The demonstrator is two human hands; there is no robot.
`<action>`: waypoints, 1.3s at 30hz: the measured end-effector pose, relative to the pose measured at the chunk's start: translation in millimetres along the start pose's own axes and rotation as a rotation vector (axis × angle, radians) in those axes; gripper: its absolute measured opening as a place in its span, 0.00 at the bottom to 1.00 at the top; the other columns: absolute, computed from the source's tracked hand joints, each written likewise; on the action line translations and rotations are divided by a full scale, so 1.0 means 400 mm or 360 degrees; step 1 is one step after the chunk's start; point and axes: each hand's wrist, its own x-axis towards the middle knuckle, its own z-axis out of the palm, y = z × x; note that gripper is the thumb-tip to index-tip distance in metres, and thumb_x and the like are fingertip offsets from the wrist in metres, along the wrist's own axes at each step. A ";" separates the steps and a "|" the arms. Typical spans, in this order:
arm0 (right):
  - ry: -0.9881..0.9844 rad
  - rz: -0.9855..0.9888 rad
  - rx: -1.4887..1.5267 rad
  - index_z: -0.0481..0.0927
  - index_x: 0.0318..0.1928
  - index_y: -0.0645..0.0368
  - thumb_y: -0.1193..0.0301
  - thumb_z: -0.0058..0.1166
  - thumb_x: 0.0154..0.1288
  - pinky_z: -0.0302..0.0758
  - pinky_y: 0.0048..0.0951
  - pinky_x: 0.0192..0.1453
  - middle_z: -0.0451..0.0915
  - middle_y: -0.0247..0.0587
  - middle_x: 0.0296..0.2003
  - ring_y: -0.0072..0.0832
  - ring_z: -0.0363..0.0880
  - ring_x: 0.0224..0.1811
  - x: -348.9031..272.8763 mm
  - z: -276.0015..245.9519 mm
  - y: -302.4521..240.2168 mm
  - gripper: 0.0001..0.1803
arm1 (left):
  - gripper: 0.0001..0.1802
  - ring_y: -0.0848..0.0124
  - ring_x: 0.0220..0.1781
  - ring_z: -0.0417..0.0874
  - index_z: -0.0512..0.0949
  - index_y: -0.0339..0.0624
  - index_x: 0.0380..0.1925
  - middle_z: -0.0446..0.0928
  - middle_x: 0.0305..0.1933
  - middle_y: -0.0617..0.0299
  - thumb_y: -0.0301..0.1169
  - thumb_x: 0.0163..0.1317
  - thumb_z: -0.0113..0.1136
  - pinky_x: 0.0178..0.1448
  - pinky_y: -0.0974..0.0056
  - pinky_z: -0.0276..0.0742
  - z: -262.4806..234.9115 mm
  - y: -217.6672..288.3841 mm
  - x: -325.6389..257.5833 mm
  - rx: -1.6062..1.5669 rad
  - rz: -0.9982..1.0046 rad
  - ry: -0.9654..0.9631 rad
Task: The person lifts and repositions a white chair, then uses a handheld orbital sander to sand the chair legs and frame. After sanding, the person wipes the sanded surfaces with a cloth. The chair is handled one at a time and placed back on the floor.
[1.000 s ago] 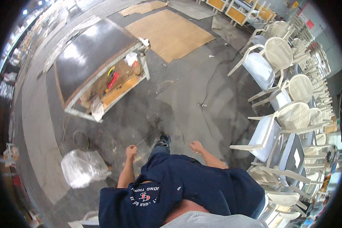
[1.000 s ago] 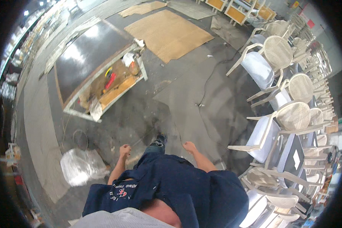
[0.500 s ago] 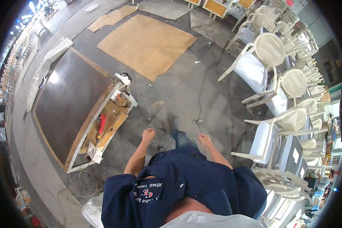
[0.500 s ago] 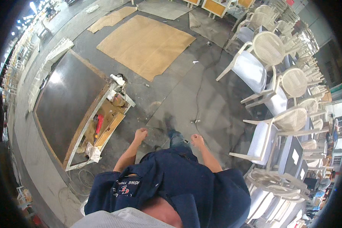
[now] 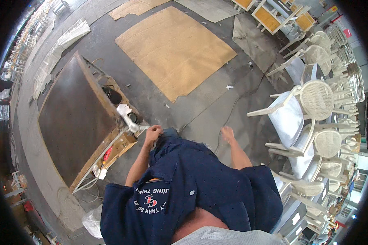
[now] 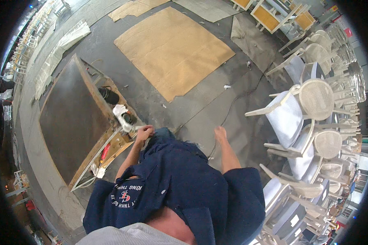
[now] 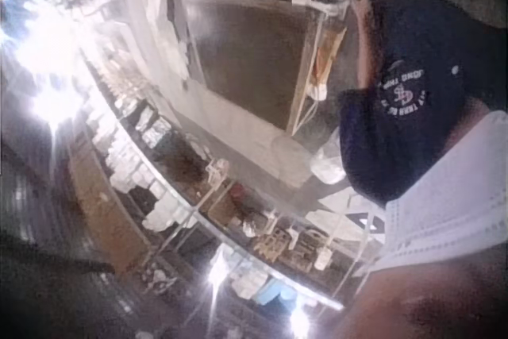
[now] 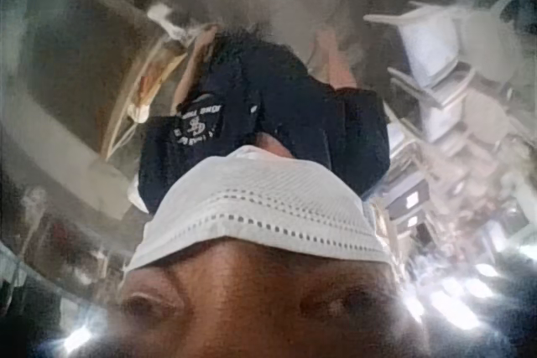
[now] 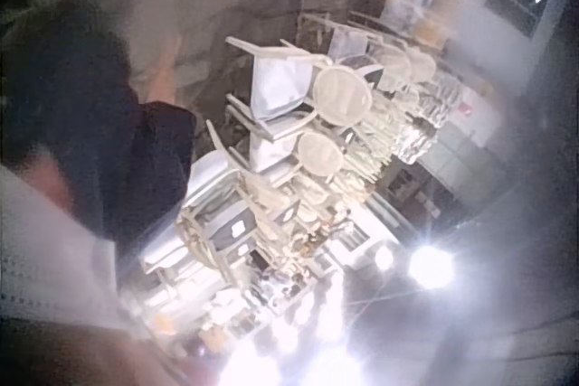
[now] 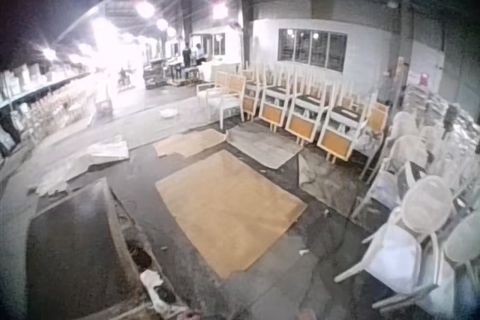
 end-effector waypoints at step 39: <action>-0.0618 -0.0395 -0.0120 0.76 0.47 0.60 0.67 0.48 0.64 0.75 0.25 0.29 0.78 0.38 0.36 0.24 0.77 0.30 2.420 0.151 -2.563 0.14 | 0.15 0.69 0.20 0.79 0.83 0.40 0.35 0.80 0.25 0.59 0.35 0.51 0.57 0.22 0.62 0.76 -0.078 1.357 2.371 0.0344 -0.0398 0.0546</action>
